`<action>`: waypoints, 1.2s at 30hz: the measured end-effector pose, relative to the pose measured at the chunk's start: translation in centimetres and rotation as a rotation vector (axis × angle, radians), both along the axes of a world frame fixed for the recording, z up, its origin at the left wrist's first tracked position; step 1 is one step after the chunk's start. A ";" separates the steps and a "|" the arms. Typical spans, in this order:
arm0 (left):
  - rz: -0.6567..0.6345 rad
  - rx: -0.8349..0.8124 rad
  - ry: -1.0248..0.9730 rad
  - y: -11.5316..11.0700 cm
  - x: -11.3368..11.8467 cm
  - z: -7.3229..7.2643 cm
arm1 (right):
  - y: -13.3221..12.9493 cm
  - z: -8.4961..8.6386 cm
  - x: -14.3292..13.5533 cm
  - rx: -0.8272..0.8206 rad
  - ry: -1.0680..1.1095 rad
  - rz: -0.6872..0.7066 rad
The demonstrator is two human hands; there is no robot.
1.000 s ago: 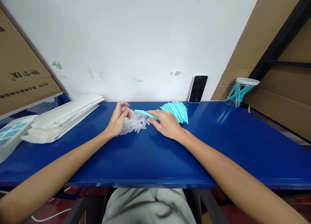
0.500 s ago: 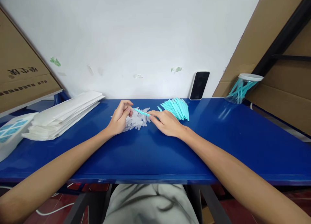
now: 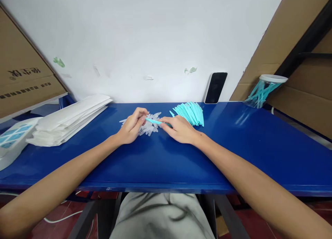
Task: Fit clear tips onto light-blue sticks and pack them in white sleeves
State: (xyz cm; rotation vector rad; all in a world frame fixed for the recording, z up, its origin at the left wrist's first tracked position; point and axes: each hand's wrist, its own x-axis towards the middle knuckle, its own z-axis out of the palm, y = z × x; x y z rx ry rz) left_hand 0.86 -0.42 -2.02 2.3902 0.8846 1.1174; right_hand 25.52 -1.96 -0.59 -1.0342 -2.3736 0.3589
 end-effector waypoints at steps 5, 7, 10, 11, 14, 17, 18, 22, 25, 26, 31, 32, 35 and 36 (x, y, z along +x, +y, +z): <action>-0.071 0.043 0.139 -0.8 0.1 0.0 | 0.2 -0.5 0.1 0.032 0.065 -0.003; -0.093 0.032 0.173 -0.9 0.0 -0.1 | 0.3 -0.6 0.2 0.036 0.074 -0.013; -0.109 0.025 0.203 -0.9 0.0 -0.2 | 0.2 -0.6 0.2 0.026 0.066 -0.023; -0.115 0.033 0.204 -1.0 0.1 -0.2 | 0.1 -0.5 0.2 0.022 0.066 -0.029; -0.140 0.061 0.183 -1.1 0.2 -0.3 | -0.3 -0.3 0.0 0.028 0.068 -0.049; -0.158 0.069 0.177 -1.3 0.3 -0.3 | -0.7 -0.1 -0.1 0.041 0.058 -0.069; -0.159 0.071 0.185 -1.4 0.3 -0.4 | -0.7 -0.1 -0.1 0.041 0.056 -0.076; -0.151 0.082 0.203 -1.6 0.5 -0.4 | -0.8 -0.1 -0.2 0.033 0.064 -0.088; -0.134 0.091 0.211 -1.4 0.5 -0.1 | -0.7 0.0 -0.2 0.014 0.091 -0.071; -0.124 0.099 0.221 -1.3 0.5 0.2 | -0.7 0.0 -0.2 0.002 0.103 -0.061; -0.034 0.232 0.293 -0.3 -0.4 1.5 | 0.0 0.8 0.3 -0.043 0.092 0.000; -0.013 0.240 0.315 -0.1 -0.7 1.7 | 0.2 1.1 0.6 -0.033 0.076 0.007; 0.040 0.237 0.352 0.6 -1.7 1.8 | 0.3 2.2 1.6 0.051 -0.028 0.021; 0.058 0.237 0.352 0.8 -2.0 1.8 | 0.2 2.4 2.0 0.099 -0.087 0.026</action>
